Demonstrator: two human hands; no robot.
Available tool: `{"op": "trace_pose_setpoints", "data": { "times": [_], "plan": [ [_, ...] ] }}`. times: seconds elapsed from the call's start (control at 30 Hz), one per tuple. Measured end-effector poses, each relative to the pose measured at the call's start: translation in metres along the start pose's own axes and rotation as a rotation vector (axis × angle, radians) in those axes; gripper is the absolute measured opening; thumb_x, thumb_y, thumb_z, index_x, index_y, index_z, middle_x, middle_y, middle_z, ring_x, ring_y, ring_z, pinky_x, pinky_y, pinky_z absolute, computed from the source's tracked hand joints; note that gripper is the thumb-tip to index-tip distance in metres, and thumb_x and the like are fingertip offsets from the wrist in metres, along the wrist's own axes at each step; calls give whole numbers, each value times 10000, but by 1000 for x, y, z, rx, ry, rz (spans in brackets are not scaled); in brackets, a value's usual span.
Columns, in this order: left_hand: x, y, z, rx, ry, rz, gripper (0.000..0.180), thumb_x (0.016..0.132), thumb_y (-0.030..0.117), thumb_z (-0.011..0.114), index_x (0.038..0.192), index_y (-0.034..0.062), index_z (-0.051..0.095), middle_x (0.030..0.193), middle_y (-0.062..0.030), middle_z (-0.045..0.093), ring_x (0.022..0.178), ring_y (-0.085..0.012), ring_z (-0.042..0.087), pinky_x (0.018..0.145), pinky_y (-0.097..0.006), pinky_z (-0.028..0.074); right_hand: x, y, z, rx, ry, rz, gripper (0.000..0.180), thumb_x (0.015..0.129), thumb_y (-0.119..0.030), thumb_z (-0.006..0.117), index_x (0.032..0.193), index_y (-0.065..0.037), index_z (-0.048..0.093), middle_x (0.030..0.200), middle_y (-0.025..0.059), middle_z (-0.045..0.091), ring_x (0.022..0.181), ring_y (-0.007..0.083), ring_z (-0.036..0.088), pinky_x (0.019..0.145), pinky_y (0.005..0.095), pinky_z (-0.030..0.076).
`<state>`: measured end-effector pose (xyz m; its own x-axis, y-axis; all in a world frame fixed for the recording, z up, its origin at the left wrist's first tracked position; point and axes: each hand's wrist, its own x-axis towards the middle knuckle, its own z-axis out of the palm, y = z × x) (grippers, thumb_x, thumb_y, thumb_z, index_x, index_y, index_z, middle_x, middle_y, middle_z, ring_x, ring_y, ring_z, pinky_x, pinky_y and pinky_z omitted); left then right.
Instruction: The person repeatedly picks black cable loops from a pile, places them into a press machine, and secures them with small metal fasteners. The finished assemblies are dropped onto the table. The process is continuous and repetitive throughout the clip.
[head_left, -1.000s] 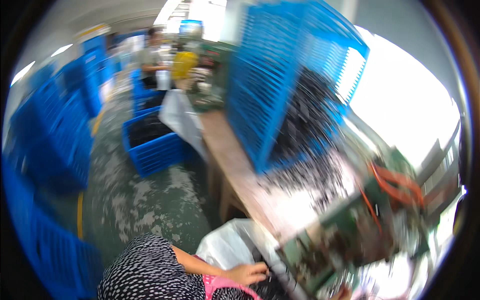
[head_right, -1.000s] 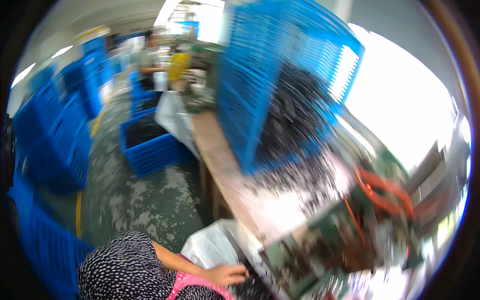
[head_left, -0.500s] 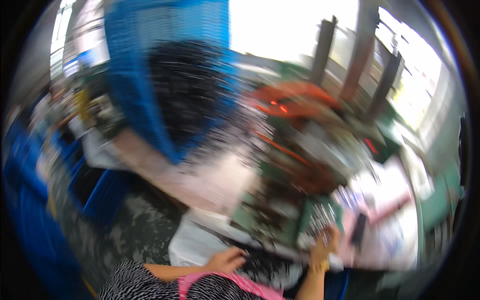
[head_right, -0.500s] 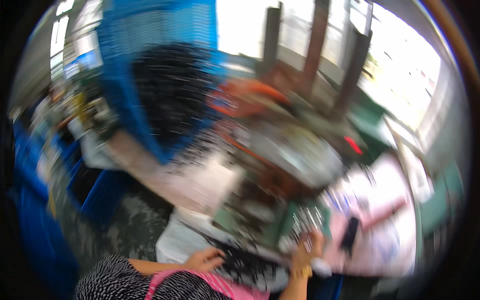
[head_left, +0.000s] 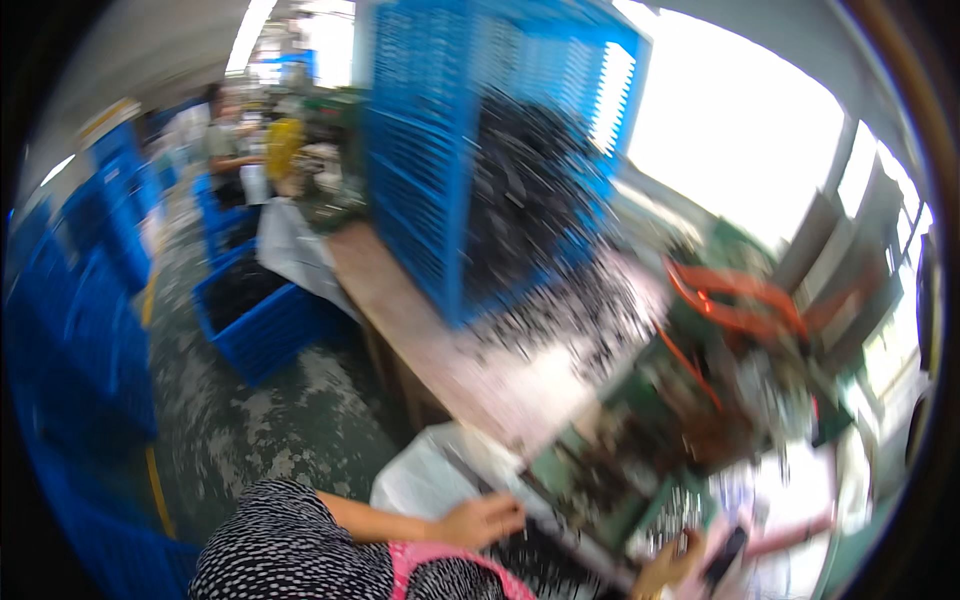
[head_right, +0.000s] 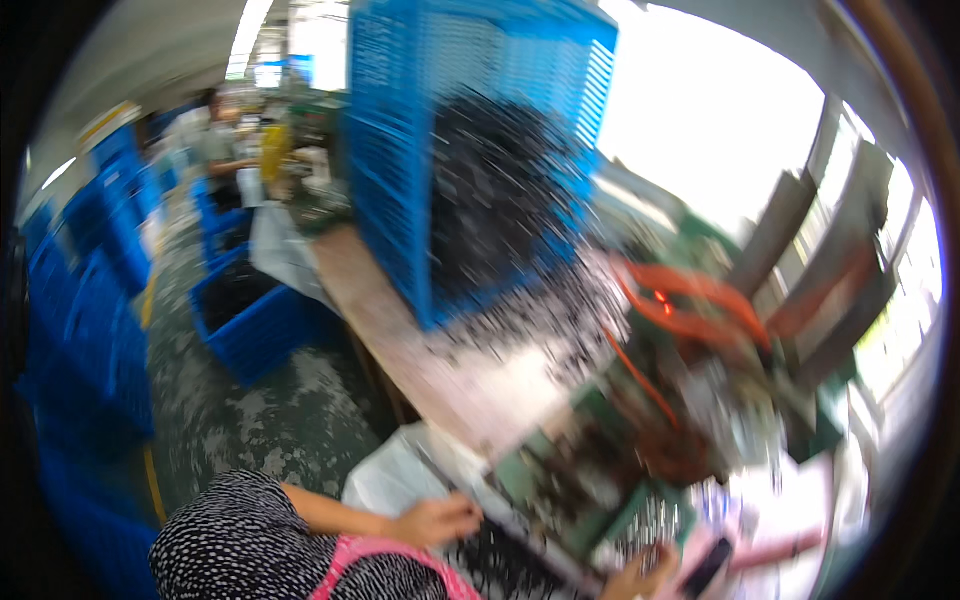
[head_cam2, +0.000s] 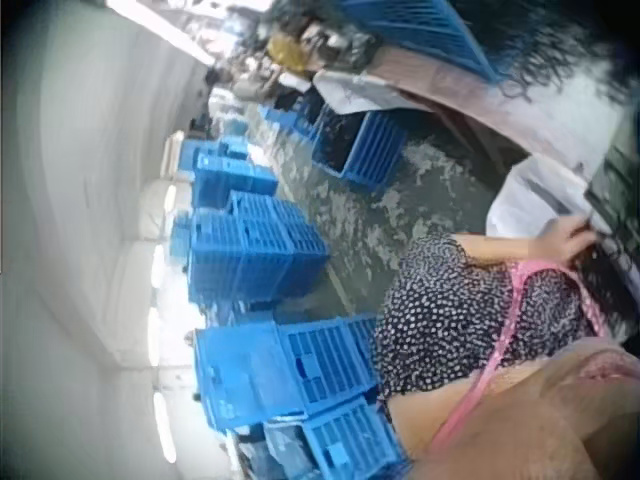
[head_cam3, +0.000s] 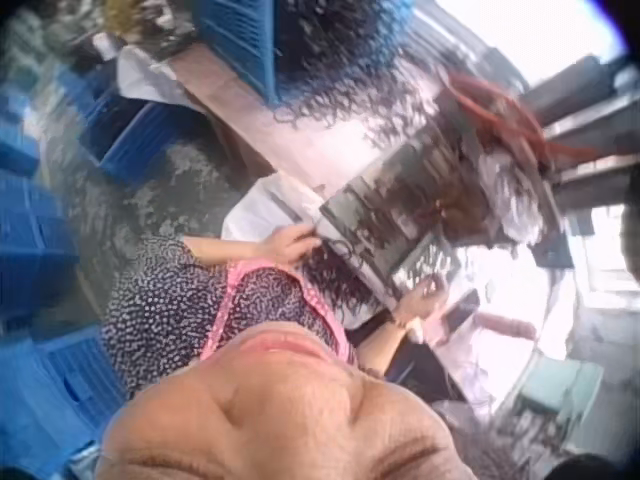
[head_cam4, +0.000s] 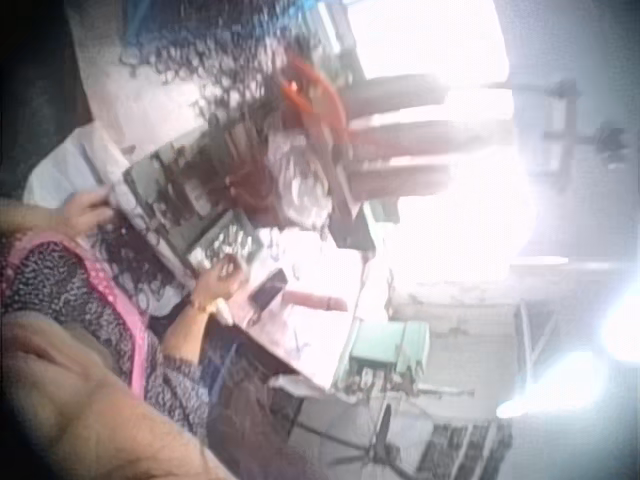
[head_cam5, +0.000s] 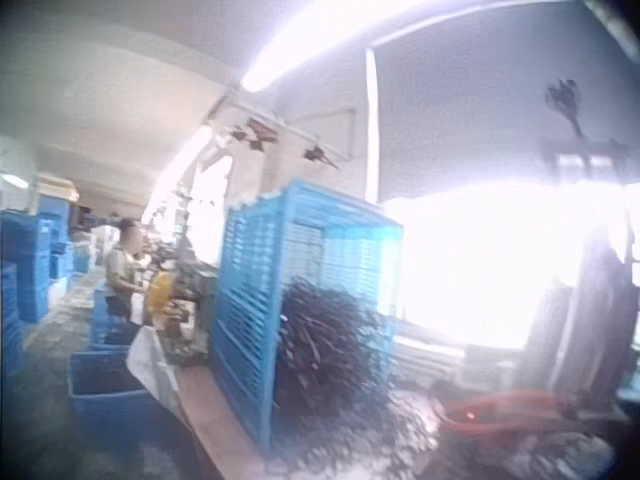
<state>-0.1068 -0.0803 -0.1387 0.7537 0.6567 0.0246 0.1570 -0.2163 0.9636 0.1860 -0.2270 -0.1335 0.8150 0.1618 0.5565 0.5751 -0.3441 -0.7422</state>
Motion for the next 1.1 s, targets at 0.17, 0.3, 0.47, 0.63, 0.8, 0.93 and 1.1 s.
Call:
{"op": "trace_pose_setpoints", "data": {
  "times": [0.17, 0.3, 0.47, 0.63, 0.8, 0.93, 1.1],
  "plan": [
    [62, 54, -33, -272, 113, 135, 165, 1015, 145, 543, 1120, 26, 588, 826, -1, 617, 708, -55, 541, 632, -213, 453, 9, -23, -10, 538, -131, 110, 183, 856, 94, 607, 1009, -5, 592, 994, 54, 590, 958, 151, 567, 867, 272, 455],
    [108, 107, -39, -410, 98, 328, 154, 1018, 107, 515, 1135, 15, 554, 933, -59, 634, 746, -94, 576, 651, -228, 475, 14, -85, 13, 799, -261, 144, 191, 854, 102, 616, 1010, -5, 592, 995, 41, 591, 968, 122, 556, 877, 253, 443],
    [133, 142, -28, -445, 117, 477, 187, 1026, 134, 510, 1164, 14, 550, 1045, -98, 640, 830, -150, 633, 679, -261, 502, 11, -123, 37, 905, -331, 209, 349, 835, 95, 641, 1151, 2, 527, 1050, 62, 582, 976, 133, 563, 901, 266, 439],
    [146, 146, -25, -452, 160, 528, 171, 1016, 131, 550, 1121, 4, 594, 986, -78, 702, 806, -86, 619, 684, -215, 493, 8, -120, 48, 967, -378, 155, 419, 862, 81, 631, 1240, -5, 472, 1064, 56, 592, 995, 131, 556, 898, 263, 443],
    [149, 143, -24, -468, 152, 558, 174, 1017, 138, 550, 1126, 8, 590, 986, -82, 701, 794, -80, 612, 660, -212, 479, 8, -119, 47, 989, -424, 171, 444, 878, 61, 640, 1277, -16, 461, 1081, 48, 600, 1011, 126, 551, 901, 260, 444],
    [147, 145, -26, -413, 156, 535, 169, 1017, 141, 551, 1120, 13, 590, 967, -78, 702, 747, -68, 580, 643, -204, 459, 11, -119, 44, 990, -469, 189, 450, 875, 60, 642, 1281, -15, 460, 1068, 46, 606, 1005, 121, 554, 895, 255, 448],
    [146, 148, -25, -403, 173, 511, 169, 1017, 135, 543, 1117, 6, 590, 925, -68, 701, 717, -64, 555, 643, -198, 448, 14, -121, 43, 999, -508, 238, 463, 863, 67, 645, 1279, -15, 458, 1055, 44, 608, 1006, 118, 557, 882, 247, 454]
  ]
}}
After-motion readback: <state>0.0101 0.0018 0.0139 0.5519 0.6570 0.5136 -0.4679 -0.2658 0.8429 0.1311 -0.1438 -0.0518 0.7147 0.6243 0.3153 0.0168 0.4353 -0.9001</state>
